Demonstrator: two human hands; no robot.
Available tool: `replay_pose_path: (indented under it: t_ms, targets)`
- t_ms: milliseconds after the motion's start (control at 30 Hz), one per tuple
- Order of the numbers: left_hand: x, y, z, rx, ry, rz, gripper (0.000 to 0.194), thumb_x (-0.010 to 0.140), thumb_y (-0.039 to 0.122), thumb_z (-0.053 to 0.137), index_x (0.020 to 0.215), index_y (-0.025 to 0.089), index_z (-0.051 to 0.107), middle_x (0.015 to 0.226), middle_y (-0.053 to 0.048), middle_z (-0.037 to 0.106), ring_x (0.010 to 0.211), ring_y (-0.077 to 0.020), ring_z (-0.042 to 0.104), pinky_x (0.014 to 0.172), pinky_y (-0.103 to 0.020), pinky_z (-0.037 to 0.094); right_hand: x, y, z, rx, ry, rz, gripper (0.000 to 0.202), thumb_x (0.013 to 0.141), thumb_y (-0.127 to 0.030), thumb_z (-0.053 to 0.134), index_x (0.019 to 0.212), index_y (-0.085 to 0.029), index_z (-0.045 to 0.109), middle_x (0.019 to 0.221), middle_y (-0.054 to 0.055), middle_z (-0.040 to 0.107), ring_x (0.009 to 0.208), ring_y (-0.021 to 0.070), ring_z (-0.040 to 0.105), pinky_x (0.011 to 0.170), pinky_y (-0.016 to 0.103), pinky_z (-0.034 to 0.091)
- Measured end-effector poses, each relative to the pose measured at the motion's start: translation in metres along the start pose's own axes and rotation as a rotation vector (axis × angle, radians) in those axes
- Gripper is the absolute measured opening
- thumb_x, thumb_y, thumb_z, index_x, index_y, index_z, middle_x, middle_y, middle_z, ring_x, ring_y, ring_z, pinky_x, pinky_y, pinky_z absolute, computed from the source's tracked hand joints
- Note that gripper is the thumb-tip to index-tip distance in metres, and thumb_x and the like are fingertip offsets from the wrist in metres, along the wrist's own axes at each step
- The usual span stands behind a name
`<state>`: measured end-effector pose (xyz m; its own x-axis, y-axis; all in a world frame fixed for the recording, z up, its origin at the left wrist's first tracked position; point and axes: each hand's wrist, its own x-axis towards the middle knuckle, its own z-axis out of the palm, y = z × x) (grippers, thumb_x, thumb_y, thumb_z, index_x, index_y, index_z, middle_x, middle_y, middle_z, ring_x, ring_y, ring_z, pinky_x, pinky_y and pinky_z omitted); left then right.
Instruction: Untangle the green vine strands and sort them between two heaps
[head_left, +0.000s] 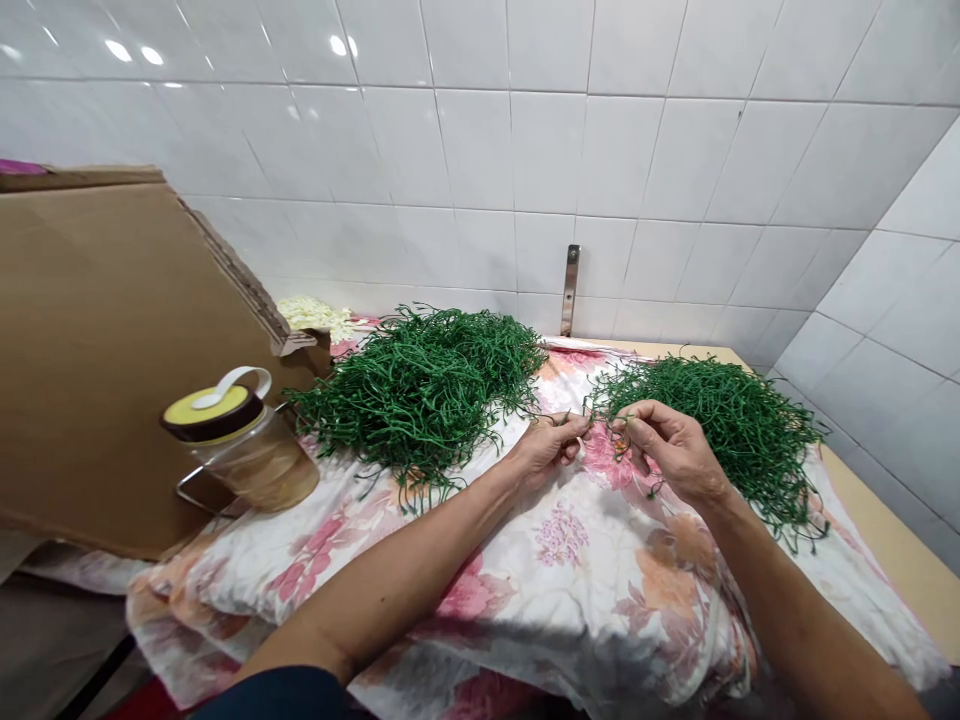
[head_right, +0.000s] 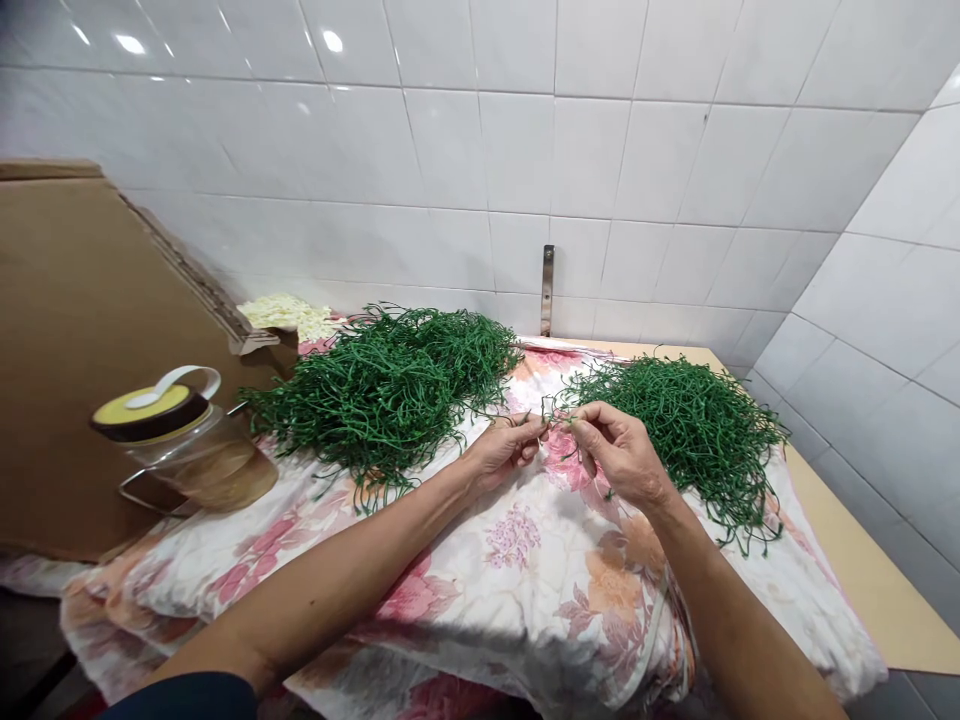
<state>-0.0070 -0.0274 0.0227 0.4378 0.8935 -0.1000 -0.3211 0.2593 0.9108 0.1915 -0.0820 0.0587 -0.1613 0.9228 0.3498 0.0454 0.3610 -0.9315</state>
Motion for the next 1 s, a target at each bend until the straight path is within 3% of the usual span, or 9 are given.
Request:
replay_pose_path:
  t_ms: [100,233,300,400,467,633,733,833,1000]
  targets:
    - [-0.001,0.002,0.001,0.003,0.020,0.000,0.042,0.065,0.042,0.089,0.076,0.013,0.061,0.070,0.002,0.058,0.046,-0.0022,0.041,0.039,-0.019,0.021,0.005,-0.003,-0.016,-0.225,0.264,-0.060,0.030,0.093,-0.048,0.066,0.092,-0.019,0.066,0.064,-0.002,0.059,0.046,0.0111,0.048,0.043,0.025,0.038]
    - [-0.001,0.002,0.002,-0.008,0.021,-0.006,0.044,0.063,0.041,0.091,0.079,0.014,0.061,0.073,0.001,0.061,0.044,-0.0020,0.041,0.038,-0.019,0.019,0.012,-0.001,-0.055,-0.713,0.738,-0.191,0.028,0.090,-0.045,0.066,0.089,-0.017,0.070,0.075,0.004,0.068,0.063,0.0171,0.059,0.062,0.030,0.047]
    - [-0.001,0.001,0.002,-0.016,0.015,-0.009,0.043,0.062,0.041,0.090,0.080,0.014,0.061,0.072,0.001,0.061,0.044,-0.0022,0.042,0.038,-0.019,0.020,0.014,0.002,-0.075,-0.900,0.818,-0.180,0.023,0.089,-0.040,0.064,0.090,-0.017,0.070,0.076,0.006,0.070,0.066,0.0200,0.061,0.069,0.034,0.048]
    - [-0.001,0.000,0.002,-0.029,0.011,-0.014,0.041,0.063,0.039,0.090,0.080,0.013,0.063,0.071,0.000,0.062,0.044,-0.0028,0.043,0.038,-0.019,0.021,0.014,0.006,-0.093,-1.104,0.790,-0.143,0.019,0.087,-0.035,0.063,0.088,-0.017,0.071,0.081,0.010,0.071,0.072,0.0250,0.062,0.077,0.040,0.048]
    - [0.000,0.000,0.002,-0.038,0.009,-0.011,0.040,0.064,0.039,0.089,0.078,0.013,0.063,0.071,0.000,0.062,0.044,-0.0029,0.042,0.039,-0.019,0.022,0.013,0.005,-0.094,-1.154,0.776,-0.167,0.019,0.087,-0.033,0.062,0.087,-0.017,0.071,0.083,0.011,0.071,0.075,0.0265,0.062,0.079,0.041,0.048]
    - [0.001,-0.002,0.000,-0.019,-0.005,-0.006,0.040,0.067,0.043,0.087,0.076,0.013,0.062,0.072,-0.001,0.063,0.044,-0.0029,0.042,0.039,-0.019,0.023,0.009,-0.005,-0.059,-0.952,0.740,-0.292,0.024,0.094,-0.037,0.059,0.095,-0.018,0.072,0.085,0.008,0.071,0.068,0.0205,0.062,0.070,0.034,0.049]
    - [0.003,-0.005,-0.002,0.001,-0.018,-0.009,0.040,0.067,0.043,0.087,0.075,0.013,0.061,0.072,0.000,0.061,0.045,-0.0029,0.043,0.039,-0.019,0.023,0.007,-0.002,-0.027,-0.814,0.551,-0.325,0.022,0.096,-0.037,0.059,0.097,-0.019,0.071,0.082,0.006,0.071,0.065,0.0183,0.062,0.064,0.031,0.049]
    - [0.004,-0.009,-0.004,0.021,-0.031,-0.021,0.040,0.068,0.044,0.087,0.076,0.013,0.061,0.073,0.000,0.061,0.046,-0.0027,0.043,0.038,-0.018,0.023,0.006,0.012,-0.005,-0.772,0.336,-0.332,0.019,0.098,-0.032,0.056,0.096,-0.019,0.070,0.087,0.007,0.073,0.070,0.0187,0.064,0.070,0.031,0.051]
    - [0.004,-0.014,-0.005,0.030,-0.043,-0.035,0.040,0.070,0.044,0.086,0.079,0.014,0.061,0.076,-0.001,0.061,0.046,-0.0023,0.042,0.038,-0.017,0.023,0.008,0.034,0.002,-0.725,0.128,-0.288,0.017,0.098,-0.024,0.055,0.096,-0.020,0.071,0.095,0.008,0.075,0.082,0.0208,0.068,0.079,0.033,0.053]
